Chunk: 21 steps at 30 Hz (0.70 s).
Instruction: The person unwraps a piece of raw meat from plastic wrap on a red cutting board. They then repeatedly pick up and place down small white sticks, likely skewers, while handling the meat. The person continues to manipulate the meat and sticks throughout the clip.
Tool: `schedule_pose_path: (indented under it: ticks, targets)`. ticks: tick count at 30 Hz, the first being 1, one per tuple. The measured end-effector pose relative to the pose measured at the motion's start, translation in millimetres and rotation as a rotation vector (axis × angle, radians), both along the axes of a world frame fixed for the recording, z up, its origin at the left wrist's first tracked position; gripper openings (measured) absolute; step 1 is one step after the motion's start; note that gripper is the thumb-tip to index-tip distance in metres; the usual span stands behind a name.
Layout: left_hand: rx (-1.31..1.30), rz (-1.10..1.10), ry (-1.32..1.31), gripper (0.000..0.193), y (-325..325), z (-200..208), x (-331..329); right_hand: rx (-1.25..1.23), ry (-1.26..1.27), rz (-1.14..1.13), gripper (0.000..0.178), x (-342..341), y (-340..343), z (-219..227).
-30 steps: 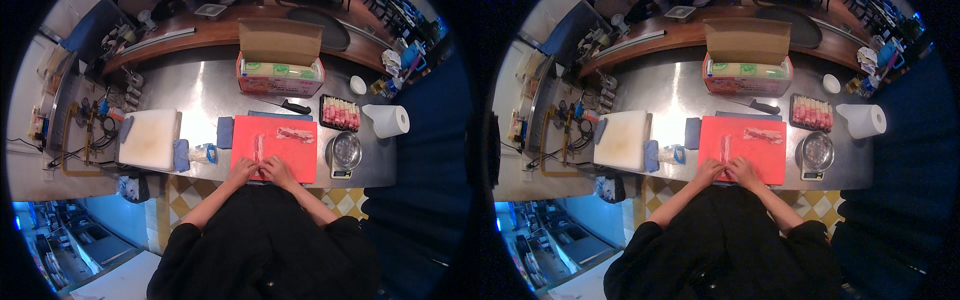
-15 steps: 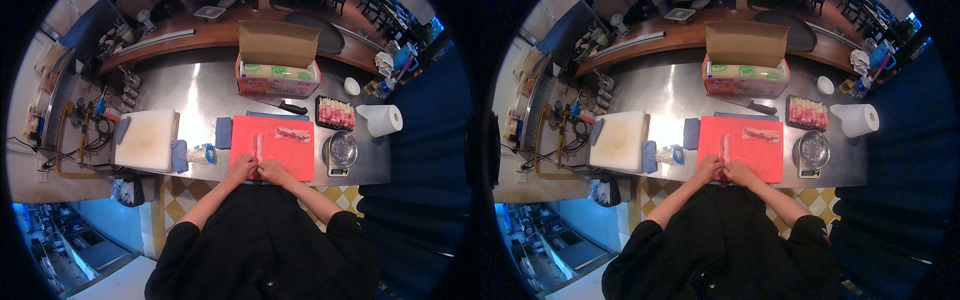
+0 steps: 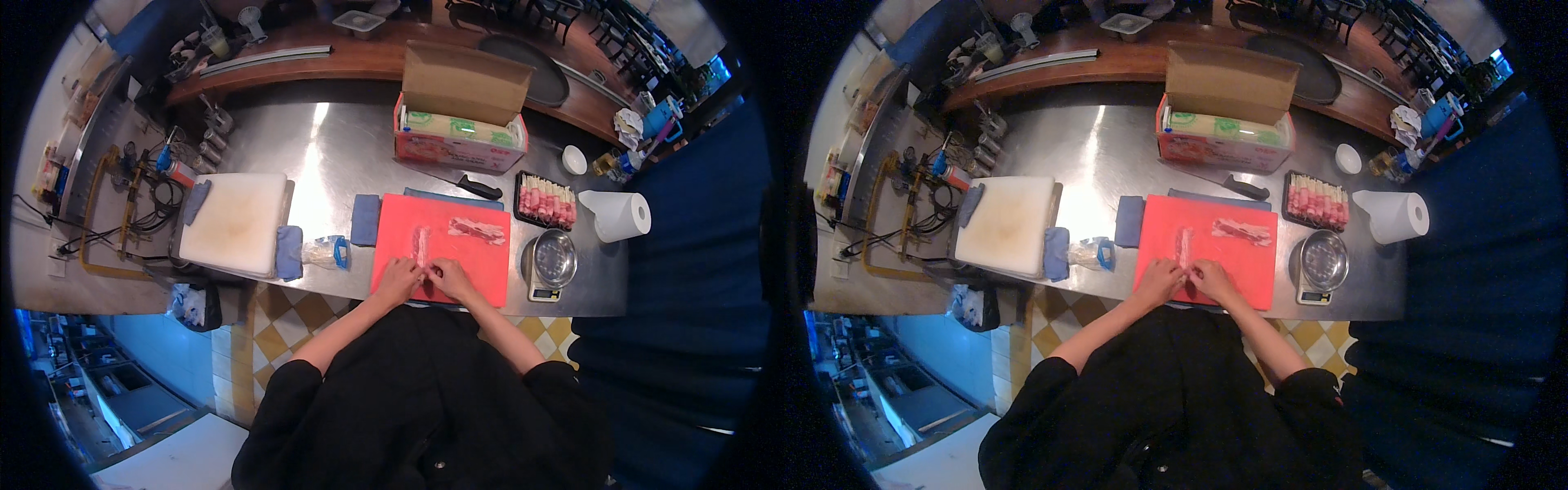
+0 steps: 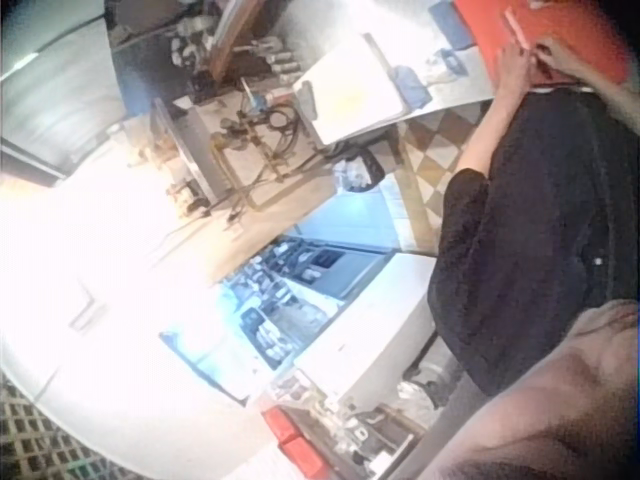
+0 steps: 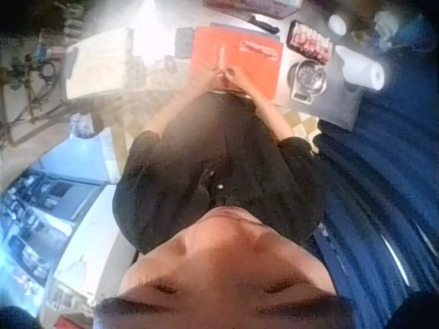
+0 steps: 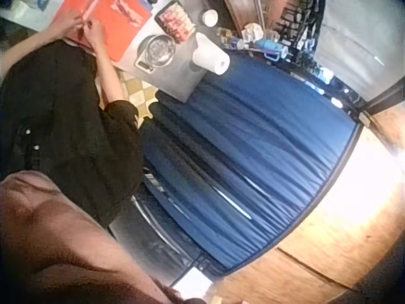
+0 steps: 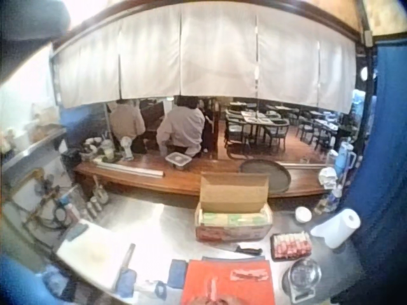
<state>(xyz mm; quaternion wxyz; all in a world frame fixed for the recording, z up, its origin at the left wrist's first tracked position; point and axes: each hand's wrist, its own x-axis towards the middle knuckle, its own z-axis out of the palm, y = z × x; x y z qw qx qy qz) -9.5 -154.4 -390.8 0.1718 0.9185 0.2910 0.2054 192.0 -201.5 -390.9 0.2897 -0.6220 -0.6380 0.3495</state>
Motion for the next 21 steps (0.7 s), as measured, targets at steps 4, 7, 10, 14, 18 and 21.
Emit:
schedule_pose_path:
  ticks: [4, 7, 10, 14, 18, 21]
  targets:
    - [-0.069, 0.012, 0.020, 0.014, 0, 5, 3, 0.210, -0.017, -0.076, 0.019, -2, -16, 8]
    - [-0.109, -0.040, 0.149, 0.015, 10, 3, 5, 0.325, -0.228, 0.088, 0.021, -1, -34, 16]
    - [-0.314, -0.116, 0.247, 0.018, 32, 6, 12, 0.222, -0.289, 0.060, 0.024, -12, -39, 21]
    - [-0.388, -0.194, 0.200, 0.018, 51, 9, 12, 0.084, -0.311, -0.063, 0.028, -22, -31, 20]
    - [-0.330, -0.234, 0.153, 0.018, 42, 28, -1, -0.023, -0.331, -0.093, 0.027, -23, -26, 16]
    - [-0.128, -0.243, 0.098, 0.023, 23, 35, -12, 0.077, -0.338, -0.077, 0.022, -23, -26, 12]
